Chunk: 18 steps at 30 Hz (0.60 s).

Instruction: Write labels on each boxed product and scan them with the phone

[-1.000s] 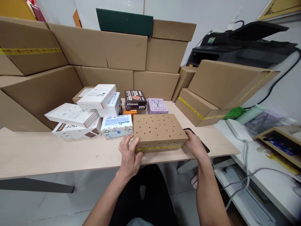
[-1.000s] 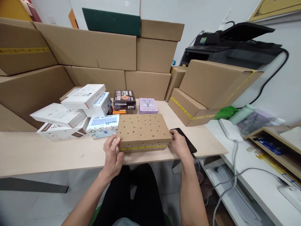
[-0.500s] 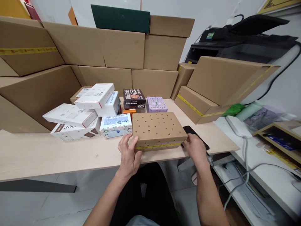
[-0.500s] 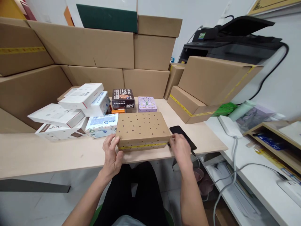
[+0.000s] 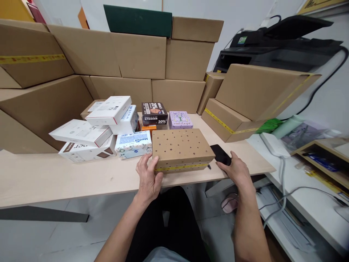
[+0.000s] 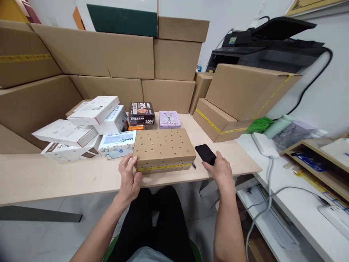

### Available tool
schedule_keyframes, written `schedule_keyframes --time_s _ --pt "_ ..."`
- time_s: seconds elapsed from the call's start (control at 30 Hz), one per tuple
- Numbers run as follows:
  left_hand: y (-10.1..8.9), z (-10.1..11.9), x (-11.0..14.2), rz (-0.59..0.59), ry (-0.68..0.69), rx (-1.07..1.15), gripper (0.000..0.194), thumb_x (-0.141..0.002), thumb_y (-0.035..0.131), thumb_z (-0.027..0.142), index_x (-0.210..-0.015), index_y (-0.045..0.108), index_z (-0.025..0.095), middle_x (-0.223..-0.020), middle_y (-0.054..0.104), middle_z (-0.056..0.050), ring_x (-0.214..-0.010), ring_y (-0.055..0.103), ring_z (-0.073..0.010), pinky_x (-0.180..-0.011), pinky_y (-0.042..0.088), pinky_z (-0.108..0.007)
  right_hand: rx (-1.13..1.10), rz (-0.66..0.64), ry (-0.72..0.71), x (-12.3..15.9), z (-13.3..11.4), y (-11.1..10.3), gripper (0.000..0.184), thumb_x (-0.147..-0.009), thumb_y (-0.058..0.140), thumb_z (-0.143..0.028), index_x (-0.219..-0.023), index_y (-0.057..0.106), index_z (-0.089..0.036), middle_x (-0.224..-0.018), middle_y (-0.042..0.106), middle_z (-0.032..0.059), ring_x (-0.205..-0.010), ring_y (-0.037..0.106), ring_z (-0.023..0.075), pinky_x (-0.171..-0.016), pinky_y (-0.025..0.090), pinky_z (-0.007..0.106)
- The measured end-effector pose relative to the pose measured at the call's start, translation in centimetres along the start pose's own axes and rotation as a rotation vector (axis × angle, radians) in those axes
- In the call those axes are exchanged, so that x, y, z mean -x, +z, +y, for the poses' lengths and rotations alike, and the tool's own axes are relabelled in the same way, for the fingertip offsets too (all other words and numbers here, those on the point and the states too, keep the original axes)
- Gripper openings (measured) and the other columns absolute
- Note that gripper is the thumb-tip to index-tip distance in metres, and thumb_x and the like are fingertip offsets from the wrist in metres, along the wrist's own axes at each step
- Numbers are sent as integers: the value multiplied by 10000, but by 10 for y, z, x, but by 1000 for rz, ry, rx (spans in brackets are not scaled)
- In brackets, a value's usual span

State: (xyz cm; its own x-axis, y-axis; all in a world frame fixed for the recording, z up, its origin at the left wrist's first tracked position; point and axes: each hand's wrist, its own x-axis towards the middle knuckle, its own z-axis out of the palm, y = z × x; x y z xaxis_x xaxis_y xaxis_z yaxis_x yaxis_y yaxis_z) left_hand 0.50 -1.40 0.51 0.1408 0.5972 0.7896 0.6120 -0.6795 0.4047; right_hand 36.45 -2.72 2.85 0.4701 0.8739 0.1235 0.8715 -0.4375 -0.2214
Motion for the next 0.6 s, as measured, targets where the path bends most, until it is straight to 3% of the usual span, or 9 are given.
schedule_keyframes --time_s 0.17,0.27,0.4,0.6 --pt "0 0 0 -7 -5 -9 514 -1015 341 417 -1514 250 331 -1443 355 -150 -1393 324 -302 -1103 279 -530 -73 181 -35 15 -4 4 847 -809 648 -512 -1477 376 -68 -1163 661 242 -1036 648 363 -855 499 443" --pt "0 0 -1 -4 6 -19 519 -1013 349 417 -1514 248 324 -1436 359 -152 -1384 333 -303 -1099 285 -528 -148 410 -112 27 -5 2 794 -812 660 -498 -1448 432 -80 -1232 642 231 -1103 621 361 -932 493 468" --pt "0 0 0 3 6 -23 521 -1011 354 414 -1512 260 307 -1434 363 -157 -1378 341 -307 -1102 284 -524 -226 706 -268 44 -14 -16 653 -858 649 -457 -1402 492 -133 -1268 637 183 -1171 606 310 -1017 471 452" --pt "0 1 -1 6 2 -22 516 -1011 348 421 -1509 262 317 -1428 363 -152 -1375 342 -308 -1098 285 -532 -231 828 -415 71 -39 -42 541 -849 702 -360 -1343 543 -208 -1300 615 158 -1207 602 295 -1021 494 456"
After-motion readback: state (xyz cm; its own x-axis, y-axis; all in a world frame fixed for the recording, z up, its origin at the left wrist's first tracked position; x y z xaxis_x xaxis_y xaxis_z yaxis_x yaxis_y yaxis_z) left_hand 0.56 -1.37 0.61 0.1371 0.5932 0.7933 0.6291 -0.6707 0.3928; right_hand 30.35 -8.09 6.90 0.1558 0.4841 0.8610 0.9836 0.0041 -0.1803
